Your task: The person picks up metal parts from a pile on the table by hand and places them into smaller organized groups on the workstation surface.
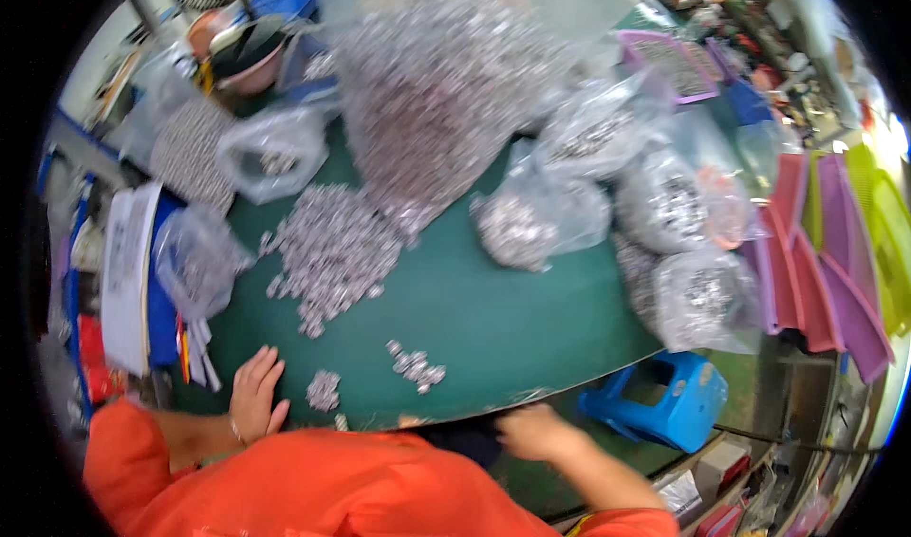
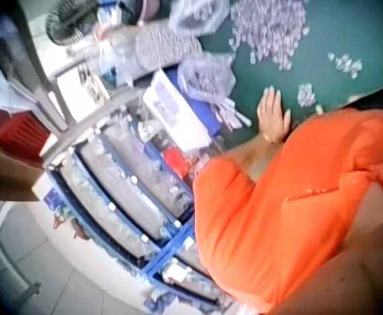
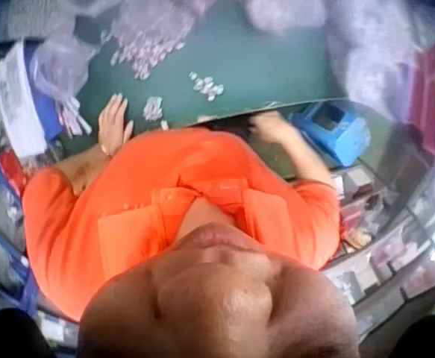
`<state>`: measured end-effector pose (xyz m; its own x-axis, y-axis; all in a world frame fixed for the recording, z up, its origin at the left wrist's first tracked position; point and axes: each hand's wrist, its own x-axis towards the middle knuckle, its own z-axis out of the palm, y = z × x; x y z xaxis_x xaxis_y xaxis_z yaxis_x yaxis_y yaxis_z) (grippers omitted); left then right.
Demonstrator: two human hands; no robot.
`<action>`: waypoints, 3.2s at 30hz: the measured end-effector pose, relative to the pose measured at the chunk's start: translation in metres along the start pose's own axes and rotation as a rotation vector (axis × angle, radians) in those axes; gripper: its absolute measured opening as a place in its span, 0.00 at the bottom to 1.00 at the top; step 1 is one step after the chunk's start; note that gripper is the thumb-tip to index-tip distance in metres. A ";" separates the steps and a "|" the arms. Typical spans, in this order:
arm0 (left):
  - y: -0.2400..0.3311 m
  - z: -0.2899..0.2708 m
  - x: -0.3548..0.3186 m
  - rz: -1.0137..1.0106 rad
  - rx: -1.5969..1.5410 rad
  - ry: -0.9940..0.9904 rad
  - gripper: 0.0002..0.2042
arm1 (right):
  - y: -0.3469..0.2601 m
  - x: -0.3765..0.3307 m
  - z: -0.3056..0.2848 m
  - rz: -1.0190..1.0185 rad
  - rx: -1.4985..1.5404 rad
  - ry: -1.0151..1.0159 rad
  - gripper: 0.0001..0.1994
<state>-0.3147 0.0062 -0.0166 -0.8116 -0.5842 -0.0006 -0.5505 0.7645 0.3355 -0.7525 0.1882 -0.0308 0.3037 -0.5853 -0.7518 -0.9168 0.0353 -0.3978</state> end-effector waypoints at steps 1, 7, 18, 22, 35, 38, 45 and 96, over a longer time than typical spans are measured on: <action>-0.001 -0.002 0.005 -0.002 -0.005 -0.012 0.33 | 0.012 -0.023 -0.004 -0.053 0.091 -0.058 0.16; 0.001 -0.001 -0.015 -0.021 0.004 0.036 0.34 | -0.050 -0.042 -0.077 -0.421 0.386 0.329 0.06; 0.029 0.030 -0.005 -0.195 -0.279 0.393 0.27 | -0.170 0.128 -0.102 -0.616 -0.065 1.086 0.19; 0.032 0.038 -0.010 -0.194 -0.213 0.463 0.26 | -0.169 0.145 -0.103 -0.646 -0.137 1.003 0.20; 0.034 0.041 -0.011 -0.196 -0.240 0.526 0.22 | -0.163 0.136 -0.088 -0.363 0.129 1.286 0.12; 0.034 0.040 -0.011 -0.189 -0.225 0.530 0.22 | -0.176 0.144 -0.086 -0.381 -0.020 1.227 0.11; 0.037 0.041 -0.010 -0.186 -0.198 0.551 0.22 | -0.162 0.143 -0.090 -0.303 0.098 1.343 0.05; 0.038 0.038 -0.003 -0.282 -0.114 0.599 0.13 | -0.147 -0.064 -0.114 -2.282 1.471 -0.252 0.04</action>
<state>-0.3408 0.0477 -0.0394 -0.3728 -0.8331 0.4087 -0.6749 0.5457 0.4967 -0.6663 0.1283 0.1356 0.0736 -0.4759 0.8764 0.9923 0.1231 -0.0165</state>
